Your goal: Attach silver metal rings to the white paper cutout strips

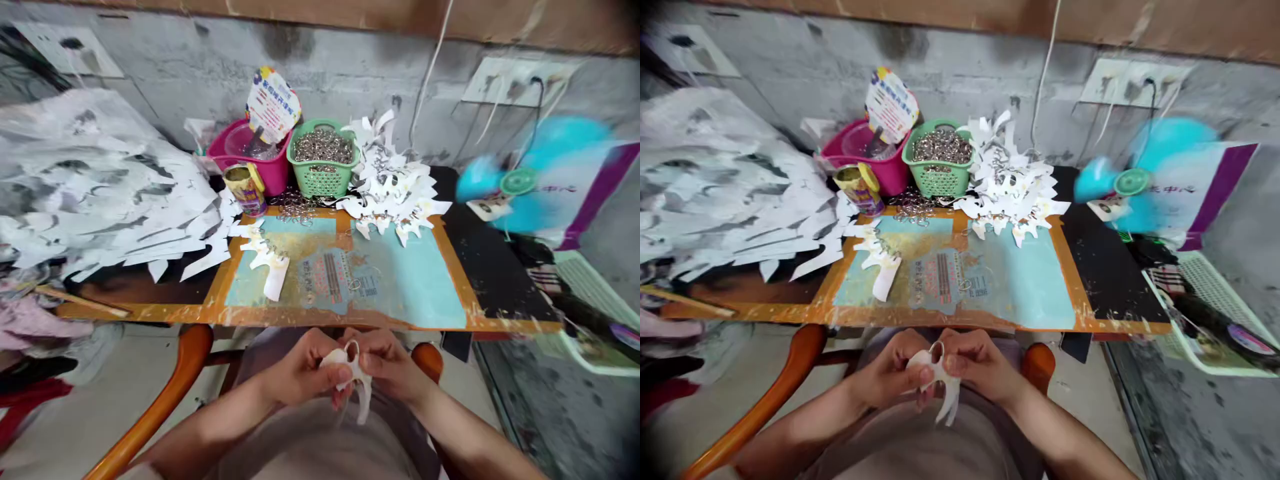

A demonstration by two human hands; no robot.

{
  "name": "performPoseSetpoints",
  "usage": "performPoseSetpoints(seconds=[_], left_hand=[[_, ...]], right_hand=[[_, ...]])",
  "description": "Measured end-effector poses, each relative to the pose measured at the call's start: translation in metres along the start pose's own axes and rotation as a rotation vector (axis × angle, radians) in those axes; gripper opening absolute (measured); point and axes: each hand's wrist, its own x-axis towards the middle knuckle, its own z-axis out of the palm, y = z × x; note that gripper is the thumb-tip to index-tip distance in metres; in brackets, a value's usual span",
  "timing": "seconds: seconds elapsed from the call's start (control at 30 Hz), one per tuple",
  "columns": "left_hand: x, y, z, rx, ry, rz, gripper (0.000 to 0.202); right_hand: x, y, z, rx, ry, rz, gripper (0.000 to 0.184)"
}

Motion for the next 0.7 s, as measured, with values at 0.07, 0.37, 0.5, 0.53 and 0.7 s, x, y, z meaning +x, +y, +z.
performPoseSetpoints(seconds=[0.07, 0.37, 0.5, 0.53, 0.7], left_hand=[[-0.001, 0.002, -0.003, 0.058, 0.006, -0.092, 0.052], [-0.006, 0.012, -0.003, 0.065, -0.124, -0.202, 0.051], [-0.011, -0.001, -0.001, 0.027, -0.07, -0.151, 0.051], [-0.012, -0.004, -0.002, 0.012, -0.047, -0.154, 0.051], [-0.012, -0.011, -0.009, 0.009, 0.082, -0.171, 0.052]], right_hand=[[0.004, -0.011, -0.012, -0.107, -0.134, 0.046, 0.059], [0.009, -0.024, 0.015, -0.146, -0.068, 0.107, 0.056], [0.003, 0.001, 0.02, 0.066, 0.04, 0.116, 0.054], [0.002, 0.004, 0.016, 0.067, 0.038, 0.143, 0.053], [0.006, -0.011, -0.013, -0.056, -0.089, 0.163, 0.052]])
